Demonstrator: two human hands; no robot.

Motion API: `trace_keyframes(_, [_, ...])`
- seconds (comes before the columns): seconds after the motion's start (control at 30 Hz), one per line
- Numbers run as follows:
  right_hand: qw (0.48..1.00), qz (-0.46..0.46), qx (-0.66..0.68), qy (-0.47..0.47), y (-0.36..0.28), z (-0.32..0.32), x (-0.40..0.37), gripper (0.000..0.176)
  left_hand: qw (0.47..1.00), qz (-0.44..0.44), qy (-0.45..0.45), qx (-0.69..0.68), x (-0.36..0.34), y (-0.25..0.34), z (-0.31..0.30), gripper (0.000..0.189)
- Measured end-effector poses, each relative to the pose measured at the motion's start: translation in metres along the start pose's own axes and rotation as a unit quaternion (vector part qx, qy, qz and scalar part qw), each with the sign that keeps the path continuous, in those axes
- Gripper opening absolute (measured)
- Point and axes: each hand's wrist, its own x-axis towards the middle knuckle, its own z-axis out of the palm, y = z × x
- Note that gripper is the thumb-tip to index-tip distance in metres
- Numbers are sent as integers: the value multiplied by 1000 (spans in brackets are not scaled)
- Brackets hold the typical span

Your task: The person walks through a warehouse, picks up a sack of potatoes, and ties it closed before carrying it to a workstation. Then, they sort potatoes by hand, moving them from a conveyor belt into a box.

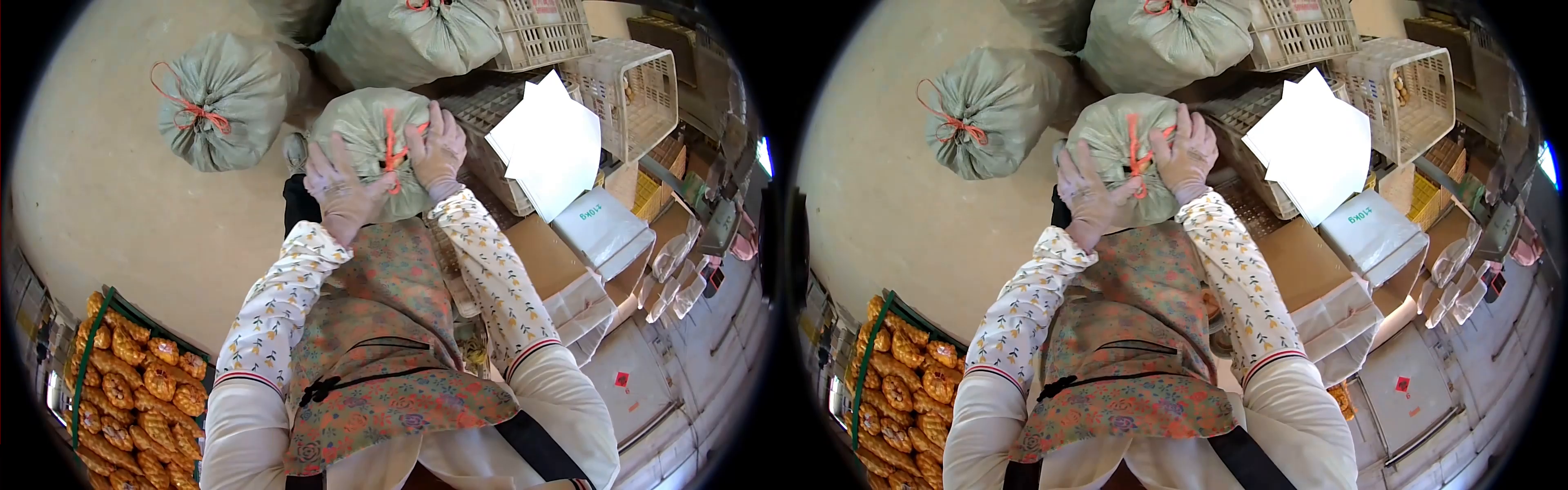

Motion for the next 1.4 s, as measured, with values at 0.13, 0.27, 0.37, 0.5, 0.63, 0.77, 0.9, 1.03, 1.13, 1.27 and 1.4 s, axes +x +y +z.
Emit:
trace_keyframes(0.13, [1000,17,20,-11,-19,-7,-15,80,1000,9,-14,-4,-4,-21,-8,125])
trace_keyframes(0.27, [994,12,97,-40,3,-18,-28,82,999,10,-33,-8,-20,-20,-6,127])
trace_keyframes(0.37, [988,8,153,-15,15,-29,-46,82,997,-17,-74,-16,-23,-17,-10,129])
trace_keyframes(0.5, [978,31,204,26,17,-36,-75,77,997,-8,-77,-31,-27,-28,-10,129])
trace_keyframes(0.63, [973,52,222,35,13,-42,-93,74,994,-24,-101,-32,-31,-25,-22,128])
trace_keyframes(0.77, [970,88,227,19,16,-51,-112,70,995,12,-84,-47,-43,-19,-38,125])
trace_keyframes(0.9, [967,109,230,13,19,-67,-130,68,994,57,-79,-51,-57,-22,-54,117])
trace_keyframes(1.03, [962,132,219,98,13,-100,-175,71,987,127,-84,-57,-58,-26,-84,110])
trace_keyframes(1.13, [931,245,217,160,-14,-119,-261,71,963,244,-106,-43,-46,-42,-108,103])
trace_keyframes(1.27, [708,531,399,241,-108,-110,-432,70,897,373,-230,55,-18,-87,-152,91])
trace_keyframes(1.4, [648,677,349,20,-205,-50,-601,60,812,390,-378,213,46,-181,-178,65])
